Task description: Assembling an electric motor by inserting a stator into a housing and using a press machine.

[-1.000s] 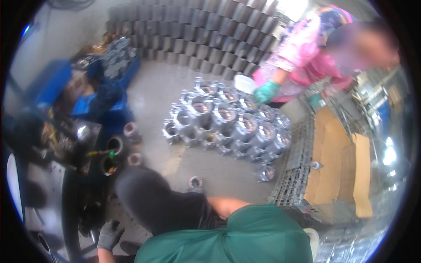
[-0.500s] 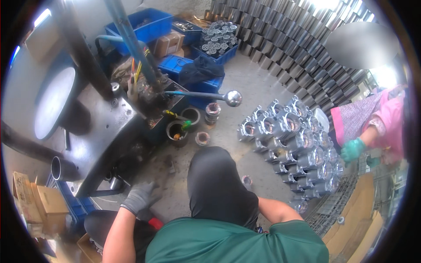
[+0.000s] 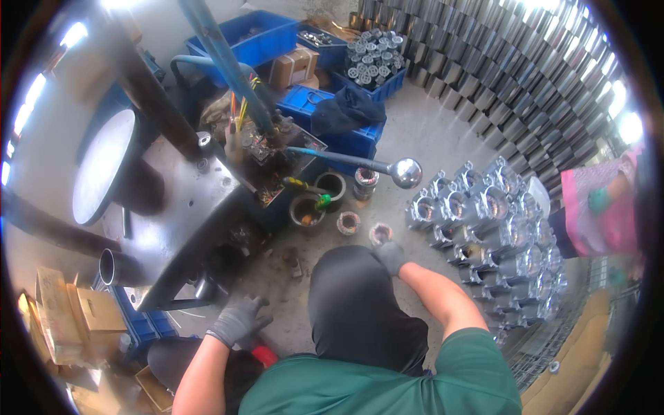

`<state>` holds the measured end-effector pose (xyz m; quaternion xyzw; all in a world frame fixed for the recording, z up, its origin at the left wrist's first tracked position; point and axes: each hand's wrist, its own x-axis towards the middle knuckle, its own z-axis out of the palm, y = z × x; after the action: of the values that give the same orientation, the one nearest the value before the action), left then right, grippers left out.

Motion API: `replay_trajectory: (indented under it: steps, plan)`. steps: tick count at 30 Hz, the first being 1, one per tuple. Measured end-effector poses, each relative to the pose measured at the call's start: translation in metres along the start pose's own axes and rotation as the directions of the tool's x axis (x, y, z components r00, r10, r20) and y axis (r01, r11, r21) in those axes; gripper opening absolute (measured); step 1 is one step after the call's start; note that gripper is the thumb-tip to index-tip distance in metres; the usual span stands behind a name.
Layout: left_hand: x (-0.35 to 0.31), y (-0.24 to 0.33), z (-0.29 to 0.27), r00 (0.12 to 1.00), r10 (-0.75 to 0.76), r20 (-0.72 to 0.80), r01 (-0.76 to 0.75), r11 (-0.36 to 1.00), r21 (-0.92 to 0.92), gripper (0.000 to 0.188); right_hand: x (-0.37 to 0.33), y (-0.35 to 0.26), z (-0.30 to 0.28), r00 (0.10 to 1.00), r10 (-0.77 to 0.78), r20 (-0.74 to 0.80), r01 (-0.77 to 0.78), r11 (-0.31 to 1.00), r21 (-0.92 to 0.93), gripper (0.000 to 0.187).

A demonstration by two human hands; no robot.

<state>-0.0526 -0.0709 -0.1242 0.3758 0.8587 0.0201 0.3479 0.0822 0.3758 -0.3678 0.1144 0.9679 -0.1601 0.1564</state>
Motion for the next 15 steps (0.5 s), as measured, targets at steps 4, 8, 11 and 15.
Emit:
replay_trajectory:
  steps: [4,8,11,15]
  plan:
    - [-0.001,-0.001,0.001,0.993,-0.094,0.068,0.097,0.994,-0.044,0.053,0.019,-0.017,-0.011,0.991,-0.127,0.052,0.135,0.970,-0.202,0.039]
    - [0.008,-0.008,0.009,0.998,-0.045,0.048,0.047,0.998,-0.045,0.053,0.011,0.000,0.029,0.976,-0.155,-0.154,0.110,0.957,-0.267,0.049]
    - [0.008,0.003,-0.003,0.997,-0.064,0.050,0.070,0.988,-0.135,0.053,-0.018,0.008,0.026,0.985,-0.068,-0.160,0.045,0.989,-0.139,0.065]
    - [0.003,-0.013,0.013,1.000,-0.026,0.005,0.027,0.998,-0.058,0.056,-0.059,-0.016,0.007,0.999,0.047,0.024,-0.048,0.998,0.028,0.073]
